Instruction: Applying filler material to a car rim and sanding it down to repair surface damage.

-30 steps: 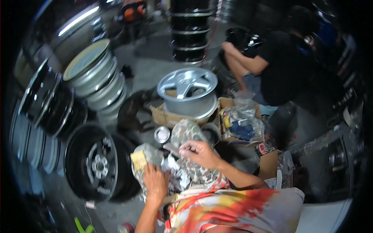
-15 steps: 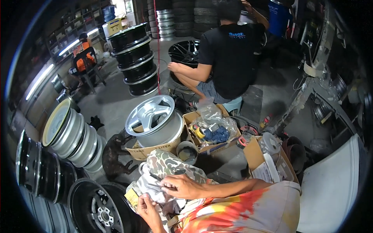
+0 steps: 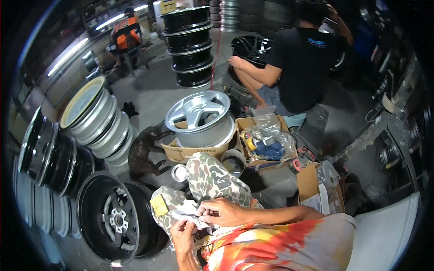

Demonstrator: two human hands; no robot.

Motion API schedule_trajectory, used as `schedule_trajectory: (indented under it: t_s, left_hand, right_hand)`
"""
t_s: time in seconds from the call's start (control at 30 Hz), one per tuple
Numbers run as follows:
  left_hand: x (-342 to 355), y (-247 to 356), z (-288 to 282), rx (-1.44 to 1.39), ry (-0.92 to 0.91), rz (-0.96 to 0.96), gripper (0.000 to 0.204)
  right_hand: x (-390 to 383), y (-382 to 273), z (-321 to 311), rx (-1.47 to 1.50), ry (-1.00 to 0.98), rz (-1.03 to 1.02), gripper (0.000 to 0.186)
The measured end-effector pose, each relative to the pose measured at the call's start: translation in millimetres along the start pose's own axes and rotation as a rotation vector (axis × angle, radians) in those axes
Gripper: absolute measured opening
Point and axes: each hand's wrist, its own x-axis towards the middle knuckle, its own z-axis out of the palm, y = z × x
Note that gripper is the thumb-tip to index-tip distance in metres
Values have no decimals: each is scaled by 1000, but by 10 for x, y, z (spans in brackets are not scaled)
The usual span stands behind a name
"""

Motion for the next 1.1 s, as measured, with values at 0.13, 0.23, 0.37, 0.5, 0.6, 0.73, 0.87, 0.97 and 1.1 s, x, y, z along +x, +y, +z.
schedule_trajectory:
  t_s: [0.13,0.23,0.37,0.5,0.6,0.73,0.87,0.97,1.1]
  left_hand:
    - [-125,58,2,165,-53,60,3]
    - [-244,166,20,206,-85,18,5]
    - [-329,346,36,324,-184,-29,7]
    - [-354,465,149,399,-217,13,6]
    - [-341,412,104,350,-218,49,6]
    - [-341,413,94,401,-279,76,9]
    - [-352,579,185,516,-303,72,9]
    - [-325,321,143,656,-261,152,11]
    - [-452,273,274,363,-307,146,6]
  right_hand:
    - [-41,-96,-59,61,-142,121,17]
    - [-69,-135,-134,104,-278,155,16]
    - [-99,-78,-136,188,-373,164,17]
    - [-66,-46,-181,205,-414,173,18]
    - [-29,-69,-227,95,-444,82,19]
    - [-4,-72,-251,-72,-437,-133,20]
    - [46,-165,-311,-74,-601,-108,18]
    - [85,-182,-409,-177,-536,-180,18]
    - [90,-322,-541,-169,-680,-129,19]
